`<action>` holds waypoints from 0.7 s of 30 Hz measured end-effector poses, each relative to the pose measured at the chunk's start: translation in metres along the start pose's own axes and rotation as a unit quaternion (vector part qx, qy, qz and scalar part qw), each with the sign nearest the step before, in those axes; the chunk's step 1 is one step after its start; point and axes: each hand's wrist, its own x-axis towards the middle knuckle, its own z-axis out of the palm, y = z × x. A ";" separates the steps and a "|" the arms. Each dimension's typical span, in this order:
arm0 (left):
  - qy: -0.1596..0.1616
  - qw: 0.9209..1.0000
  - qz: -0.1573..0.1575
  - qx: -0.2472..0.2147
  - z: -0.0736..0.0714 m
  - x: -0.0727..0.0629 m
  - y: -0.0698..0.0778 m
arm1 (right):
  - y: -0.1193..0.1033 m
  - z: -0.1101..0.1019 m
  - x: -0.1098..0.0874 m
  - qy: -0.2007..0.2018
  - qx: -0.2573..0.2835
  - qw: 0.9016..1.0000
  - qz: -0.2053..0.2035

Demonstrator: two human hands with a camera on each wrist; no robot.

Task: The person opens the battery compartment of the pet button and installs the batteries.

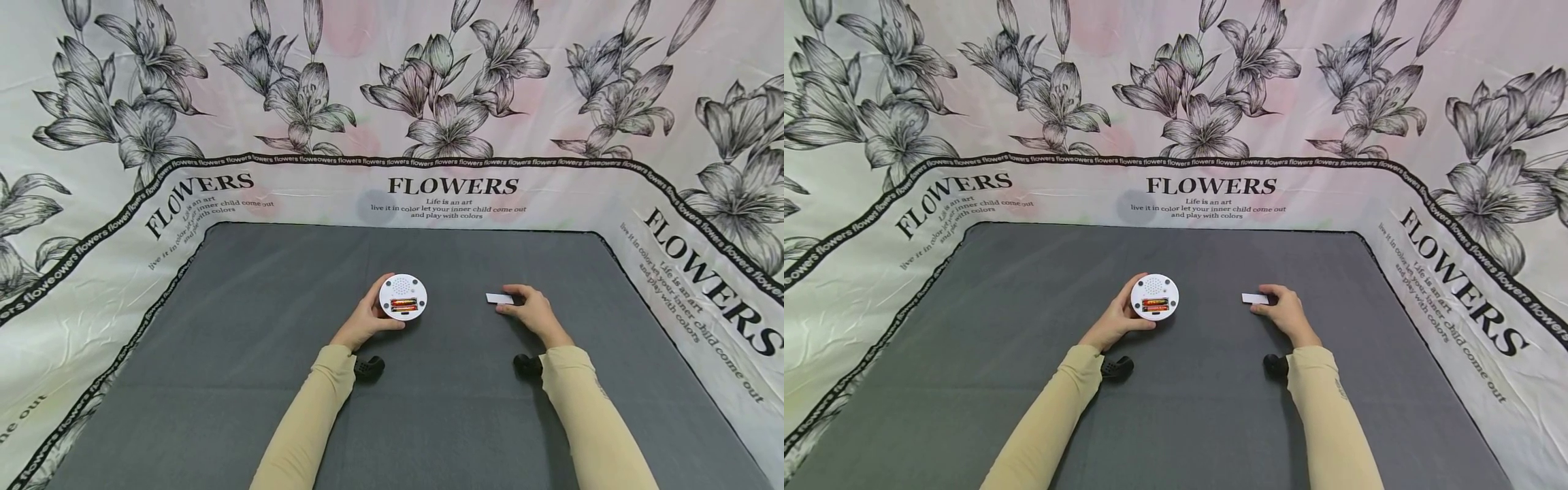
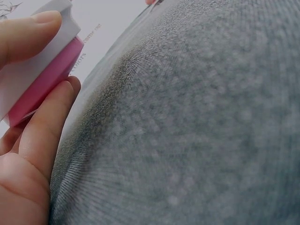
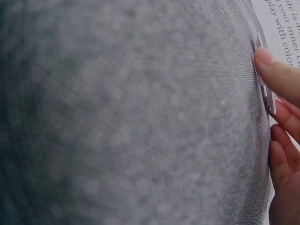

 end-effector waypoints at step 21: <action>-0.006 1.000 0.004 0.004 -0.001 0.000 -0.001 | -0.007 0.001 0.005 0.007 -0.057 0.998 -0.024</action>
